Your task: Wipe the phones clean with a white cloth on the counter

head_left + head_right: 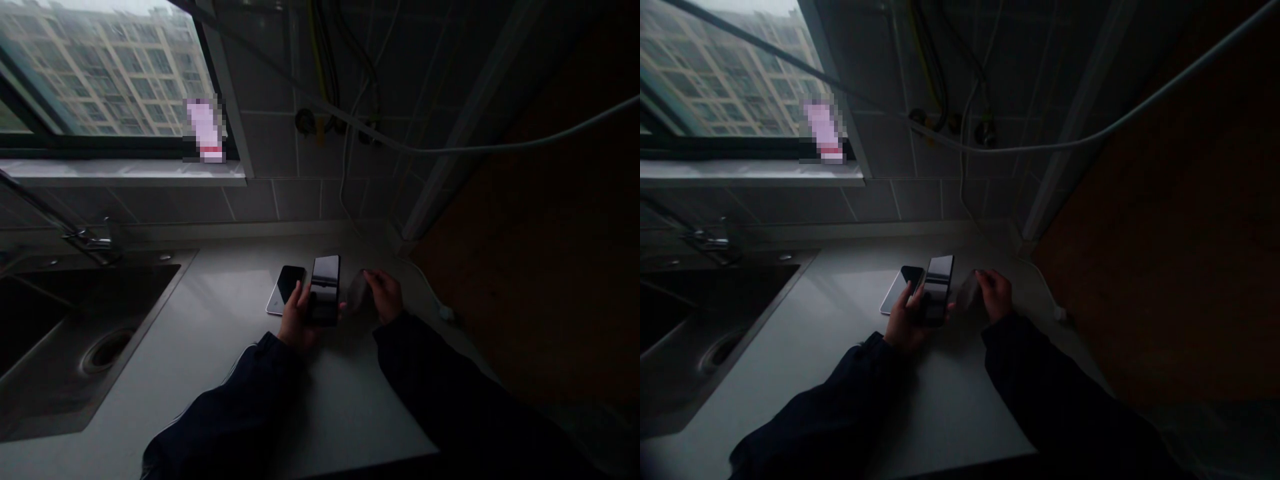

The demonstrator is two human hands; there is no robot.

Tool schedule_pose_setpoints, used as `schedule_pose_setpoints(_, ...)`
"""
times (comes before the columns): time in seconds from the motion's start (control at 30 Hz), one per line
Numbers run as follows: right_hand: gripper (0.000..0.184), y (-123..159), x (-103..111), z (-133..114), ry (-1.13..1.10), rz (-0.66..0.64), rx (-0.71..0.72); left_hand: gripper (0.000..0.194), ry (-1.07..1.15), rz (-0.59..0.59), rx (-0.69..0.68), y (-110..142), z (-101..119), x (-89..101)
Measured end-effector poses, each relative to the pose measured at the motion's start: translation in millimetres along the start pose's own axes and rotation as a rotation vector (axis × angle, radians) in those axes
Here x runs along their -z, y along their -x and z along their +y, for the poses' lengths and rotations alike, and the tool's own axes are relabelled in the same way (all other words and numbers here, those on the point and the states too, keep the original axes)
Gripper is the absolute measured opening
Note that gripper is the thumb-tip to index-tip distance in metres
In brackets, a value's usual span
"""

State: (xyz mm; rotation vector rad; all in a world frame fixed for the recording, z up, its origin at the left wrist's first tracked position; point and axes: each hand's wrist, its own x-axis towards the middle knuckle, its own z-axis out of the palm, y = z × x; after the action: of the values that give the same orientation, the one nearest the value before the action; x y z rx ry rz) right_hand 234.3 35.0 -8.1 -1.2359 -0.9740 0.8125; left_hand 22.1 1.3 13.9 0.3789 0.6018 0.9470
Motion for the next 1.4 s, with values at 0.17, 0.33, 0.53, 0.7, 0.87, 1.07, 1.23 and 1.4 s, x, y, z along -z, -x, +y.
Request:
schedule_pose_setpoints(0.17,0.040,-2,1,-7,0.111,-0.066,0.030,0.079,0.030,-0.122,0.100,10,-3,-0.4)
schedule_pose_setpoints(0.33,0.042,-3,0,-9,0.159,-0.170,0.014,0.073,0.043,-0.083,0.109,6,-6,2.8)
schedule_pose_setpoints(0.53,0.047,-5,-1,-7,0.166,-0.378,-0.061,0.071,0.034,-0.133,0.104,7,-5,3.6)
schedule_pose_setpoints(0.7,0.047,-22,6,-3,0.182,-0.374,-0.076,0.067,0.037,-0.119,0.057,6,-7,2.2)
schedule_pose_setpoints(0.87,0.043,-46,5,-20,0.181,-0.050,0.084,0.065,0.037,-0.086,0.048,4,-7,1.0)
schedule_pose_setpoints(1.07,0.026,-7,-28,-49,0.267,-0.189,0.400,0.061,0.063,-0.072,0.069,2,-8,2.5)
schedule_pose_setpoints(1.23,0.017,44,-35,-62,0.533,-0.847,0.700,0.059,0.184,0.018,0.047,1,-6,2.0)
schedule_pose_setpoints(1.4,0.009,49,-26,-64,0.728,-0.791,0.730,0.056,0.146,-0.006,-0.002,-3,-8,5.4)
